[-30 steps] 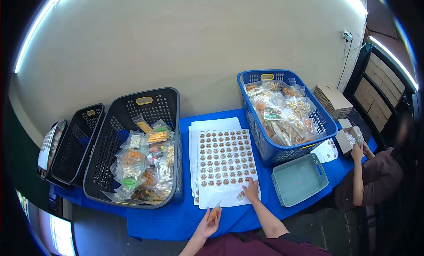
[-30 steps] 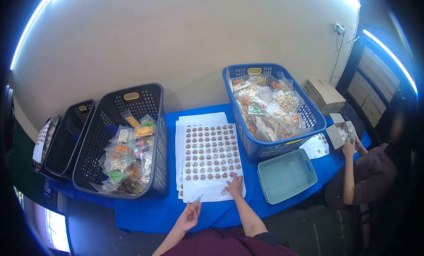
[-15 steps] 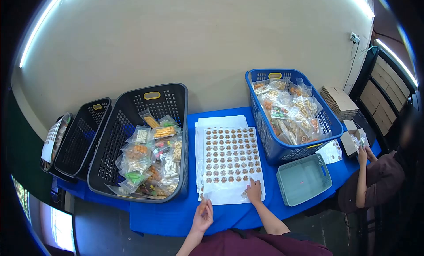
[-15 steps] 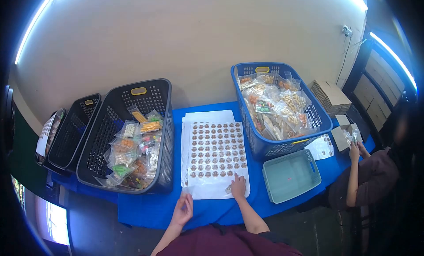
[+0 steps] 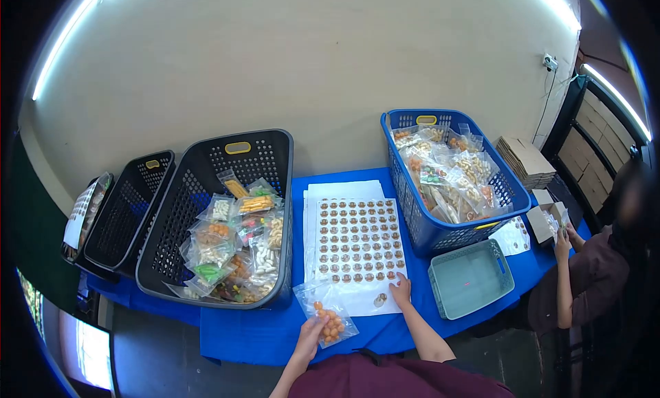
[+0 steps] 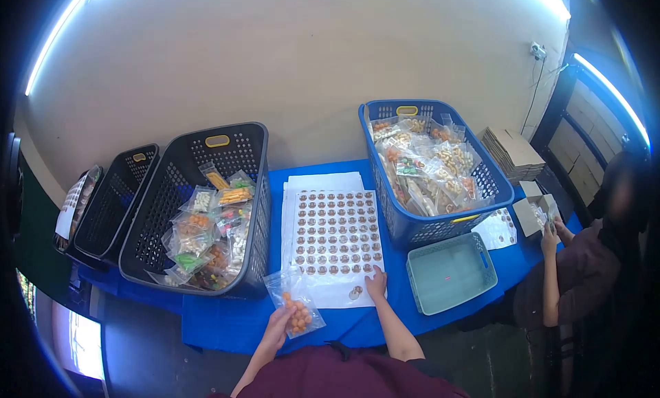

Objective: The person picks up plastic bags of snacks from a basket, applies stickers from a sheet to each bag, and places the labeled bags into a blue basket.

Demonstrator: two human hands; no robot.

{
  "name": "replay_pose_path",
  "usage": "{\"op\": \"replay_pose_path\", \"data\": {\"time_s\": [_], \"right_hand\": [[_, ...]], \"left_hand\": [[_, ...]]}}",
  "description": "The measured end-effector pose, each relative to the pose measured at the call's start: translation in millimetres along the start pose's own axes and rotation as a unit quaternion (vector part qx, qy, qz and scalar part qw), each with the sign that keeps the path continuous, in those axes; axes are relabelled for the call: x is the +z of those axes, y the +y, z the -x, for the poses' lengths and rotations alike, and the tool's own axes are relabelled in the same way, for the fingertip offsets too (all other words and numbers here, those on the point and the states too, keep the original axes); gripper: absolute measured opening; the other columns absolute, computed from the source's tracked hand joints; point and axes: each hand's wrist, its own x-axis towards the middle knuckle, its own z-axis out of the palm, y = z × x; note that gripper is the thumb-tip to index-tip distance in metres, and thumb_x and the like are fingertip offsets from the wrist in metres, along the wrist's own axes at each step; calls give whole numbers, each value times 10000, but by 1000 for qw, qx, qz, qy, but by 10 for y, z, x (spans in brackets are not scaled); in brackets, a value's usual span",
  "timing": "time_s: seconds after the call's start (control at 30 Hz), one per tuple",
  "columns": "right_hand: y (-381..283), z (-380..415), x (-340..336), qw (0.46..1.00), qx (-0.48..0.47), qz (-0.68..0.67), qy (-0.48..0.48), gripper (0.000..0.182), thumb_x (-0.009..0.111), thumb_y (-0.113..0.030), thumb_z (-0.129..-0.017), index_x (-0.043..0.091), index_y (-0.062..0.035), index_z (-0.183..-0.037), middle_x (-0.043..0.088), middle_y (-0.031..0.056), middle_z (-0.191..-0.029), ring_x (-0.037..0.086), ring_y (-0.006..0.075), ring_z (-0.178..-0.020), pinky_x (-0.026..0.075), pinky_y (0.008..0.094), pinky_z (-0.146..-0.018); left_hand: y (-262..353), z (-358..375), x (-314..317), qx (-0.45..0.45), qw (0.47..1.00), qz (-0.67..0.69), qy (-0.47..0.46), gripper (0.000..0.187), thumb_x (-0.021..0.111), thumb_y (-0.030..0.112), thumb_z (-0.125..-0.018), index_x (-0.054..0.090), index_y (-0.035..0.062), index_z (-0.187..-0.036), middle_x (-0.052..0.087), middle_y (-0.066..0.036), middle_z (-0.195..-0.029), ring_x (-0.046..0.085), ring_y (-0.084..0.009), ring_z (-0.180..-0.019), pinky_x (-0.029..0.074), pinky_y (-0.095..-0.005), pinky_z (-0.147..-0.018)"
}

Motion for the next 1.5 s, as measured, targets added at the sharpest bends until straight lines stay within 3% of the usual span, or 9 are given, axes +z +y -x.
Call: {"op": "replay_pose_path", "data": {"time_s": [0.23, 0.33, 0.47, 0.57, 0.67, 0.77, 0.87, 1.0, 1.5], "right_hand": [[-203, -170, 172, 994, 92, 9, 60, 116, 626, -103, -704, 590, -51, -801, 506, 109, -775, 491, 256, -771, 404, 369, -703], [-427, -214, 193, 982, 86, -136, 97, 84, 623, -111, -718, 589, -47, -762, 510, 101, -778, 498, 247, -769, 402, 356, -696], [-1506, 119, -580, 884, 165, -424, -105, 69, 606, -91, -767, 591, -26, -784, 581, 32, -762, 525, 106, -675, 415, 253, -609], [-2063, 458, -1055, 836, 101, -480, -243, 114, 584, -93, -791, 597, -14, -872, 591, 17, -775, 493, 67, -655, 393, 206, -604], [-2305, 741, -1246, 826, 55, -454, -329, 156, 582, -67, -789, 588, -3, -931, 595, 16, -781, 486, 55, -653, 386, 189, -607], [-2418, 960, -1255, 843, 14, -426, -329, 276, 597, -24, -768, 540, 5, -1037, 586, 34, -757, 492, 48, -656, 382, 169, -593], [-2354, 1017, -1233, 894, -47, -339, -290, 293, 615, -12, -750, 535, 12, -1031, 588, 37, -749, 488, 43, -652, 378, 174, -588], [-2374, 1041, -1281, 904, -66, -310, -287, 286, 636, -35, -739, 531, 2, -1003, 597, 33, -717, 474, 37, -614, 368, 178, -570], [-2432, 1021, -1392, 928, -111, -232, -268, 276, 630, -54, -713, 510, -3, -956, 602, 54, -668, 469, 74, -530, 381, 222, -502]], "left_hand": [[148, 135, 143, -35, 996, -76, -22, 315, 481, 241, -885, 538, -20, -1051, 620, -89, -892, 615, -138, -769, 499, -222, -651], [213, 156, 162, -18, 996, -84, -16, 325, 473, 251, -889, 544, -22, -1049, 618, -84, -891, 605, -121, -771, 493, -221, -653], [211, 124, 150, 29, 995, -96, 19, 333, 464, 262, -894, 550, -24, -1040, 618, -77, -888, 590, -103, -777, 481, -220, -661], [189, 48, 139, 33, 996, -82, 24, 356, 439, 290, -902, 553, -25, -1023, 619, -84, -881, 597, -108, -758, 486, -221, -643], [241, 12, 241, 12, 996, -85, 5, 387, 408, 322, -909, 555, -25, -1001, 619, -98, -863, 612, -122, -716, 498, -221, -606], [320, 50, 401, -8, 996, -88, -15, 406, 389, 339, -912, 554, -25, -987, 620, -110, -840, 623, -137, -678, 507, -221, -576], [302, 64, 455, -4, 995, -94, -23, 406, 387, 340, -913, 558, -22, -981, 621, -103, -823, 618, -128, -666, 501, -215, -564], [218, 41, 455, 40, 991, -127, 5, 404, 353, 324, -926, 576, -12, -892, 616, -83, -763, 588, -100, -588, 467, -209, -494], [260, 91, 568, 60, 989, -132, -22, 295, 538, 184, -859, 543, -28, -1064, 611, -66, -920, 571, -79, -798, 464, -201, -652]]}}
